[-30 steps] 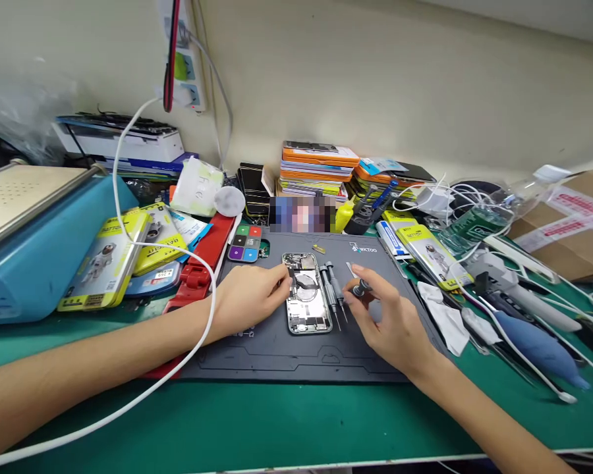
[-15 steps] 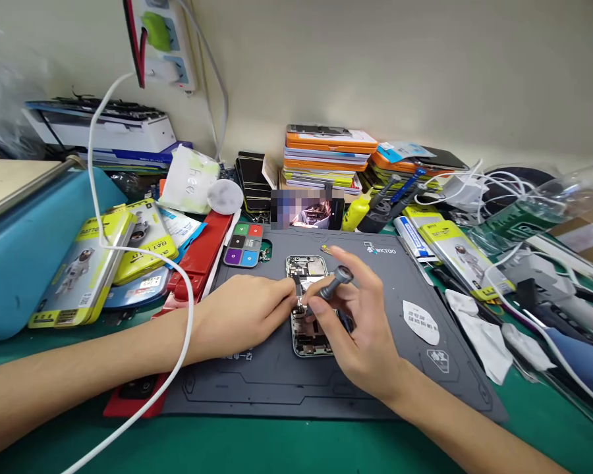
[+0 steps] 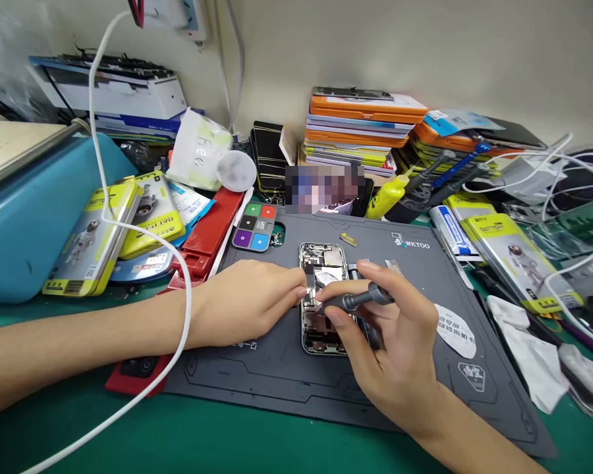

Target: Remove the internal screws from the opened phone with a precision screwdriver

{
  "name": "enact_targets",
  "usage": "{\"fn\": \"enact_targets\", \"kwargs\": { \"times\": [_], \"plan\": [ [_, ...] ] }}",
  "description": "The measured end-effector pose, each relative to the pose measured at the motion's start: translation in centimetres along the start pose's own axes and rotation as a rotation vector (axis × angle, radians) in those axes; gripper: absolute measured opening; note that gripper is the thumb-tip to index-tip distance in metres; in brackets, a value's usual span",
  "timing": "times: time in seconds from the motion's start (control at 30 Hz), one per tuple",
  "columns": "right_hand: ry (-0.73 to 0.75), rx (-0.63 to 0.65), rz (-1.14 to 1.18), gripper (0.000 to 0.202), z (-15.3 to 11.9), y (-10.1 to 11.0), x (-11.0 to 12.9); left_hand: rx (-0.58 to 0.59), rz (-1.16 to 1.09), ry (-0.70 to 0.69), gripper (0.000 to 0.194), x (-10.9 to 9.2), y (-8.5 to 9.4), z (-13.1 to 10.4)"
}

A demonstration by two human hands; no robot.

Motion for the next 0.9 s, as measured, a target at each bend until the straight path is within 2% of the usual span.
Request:
{"fn": "enact_targets", "kwargs": {
  "times": [0.13, 0.27, 0.43, 0.63, 0.9],
  "plan": [
    [-0.01, -0.042, 0.021, 0.072, 0.38, -0.16, -0.04, -0.022, 0.02, -0.034, 0.027, -0.1, -0.09, 0.02],
    [-0.035, -0.012, 0.021, 0.071, 0.75, -0.64, -0.2, -0.013, 0.009, -0.047, 0.026, -0.18, -0.1, 0.04],
    [0.002, -0.023, -0.012, 0.071, 0.71, -0.51, 0.11, -0.04, 0.039, -0.094, 0.023, -0.48, 0.12, 0.1],
    [-0.092, -0.021, 0.015, 0.071, 0.31, -0.22, -0.31, -0.074, 0.061, -0.107, 0.023, -0.47, 0.06, 0.09],
    [-0.082, -0.01, -0.005, 0.073, 0.03, -0.16, -0.1, -0.071, 0.082, -0.116, 0.023, -0.56, -0.03, -0.06]
  ]
}}
Point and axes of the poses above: each hand's wrist, its own z-axis towards the middle knuckle, its own y-axis out of the back of the hand, x = y × z, the point moved 7 cm from there along z, towards the middle knuckle, and after that the axes turned 11 degrees about z, right-handed, at the moved point
